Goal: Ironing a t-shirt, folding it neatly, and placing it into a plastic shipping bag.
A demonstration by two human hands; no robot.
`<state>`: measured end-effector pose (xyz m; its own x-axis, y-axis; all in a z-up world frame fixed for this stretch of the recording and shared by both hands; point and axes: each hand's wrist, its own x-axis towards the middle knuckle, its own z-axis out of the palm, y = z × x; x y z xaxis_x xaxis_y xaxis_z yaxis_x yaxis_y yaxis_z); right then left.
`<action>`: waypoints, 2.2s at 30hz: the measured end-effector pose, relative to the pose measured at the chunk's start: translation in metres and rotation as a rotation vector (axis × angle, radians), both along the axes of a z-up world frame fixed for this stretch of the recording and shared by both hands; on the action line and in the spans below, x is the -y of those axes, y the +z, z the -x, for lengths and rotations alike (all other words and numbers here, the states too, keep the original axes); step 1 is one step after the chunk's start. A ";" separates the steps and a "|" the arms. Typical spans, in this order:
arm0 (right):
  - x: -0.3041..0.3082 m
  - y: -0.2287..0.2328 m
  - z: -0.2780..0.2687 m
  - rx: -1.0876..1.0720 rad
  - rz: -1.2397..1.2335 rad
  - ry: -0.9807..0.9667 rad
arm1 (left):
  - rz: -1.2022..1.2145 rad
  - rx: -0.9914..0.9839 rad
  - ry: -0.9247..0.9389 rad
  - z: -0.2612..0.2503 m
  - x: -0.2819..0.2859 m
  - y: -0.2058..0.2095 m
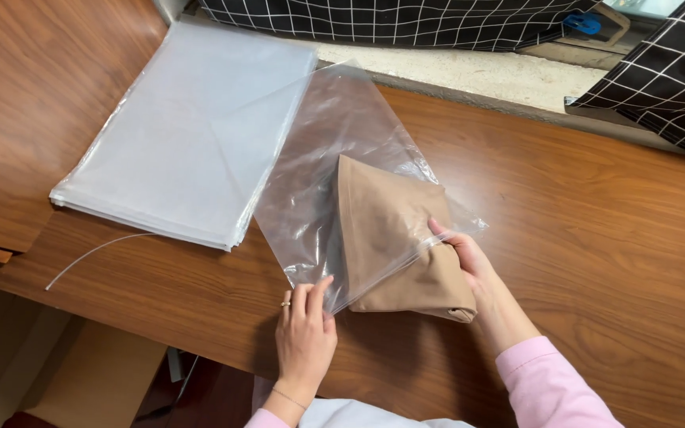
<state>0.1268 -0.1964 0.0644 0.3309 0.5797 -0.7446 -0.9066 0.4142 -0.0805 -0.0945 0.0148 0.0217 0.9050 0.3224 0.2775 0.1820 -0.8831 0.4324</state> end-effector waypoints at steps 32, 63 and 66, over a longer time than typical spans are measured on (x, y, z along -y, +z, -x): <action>-0.133 -0.096 -0.022 0.232 0.052 -0.343 | 0.779 0.350 -0.011 0.032 0.030 0.038; 0.200 -0.084 0.084 0.493 0.780 0.136 | 0.369 -0.026 0.017 0.042 -0.057 -0.015; 0.191 -0.061 0.065 0.956 1.047 -0.140 | -0.047 -0.041 -0.033 0.020 -0.078 -0.021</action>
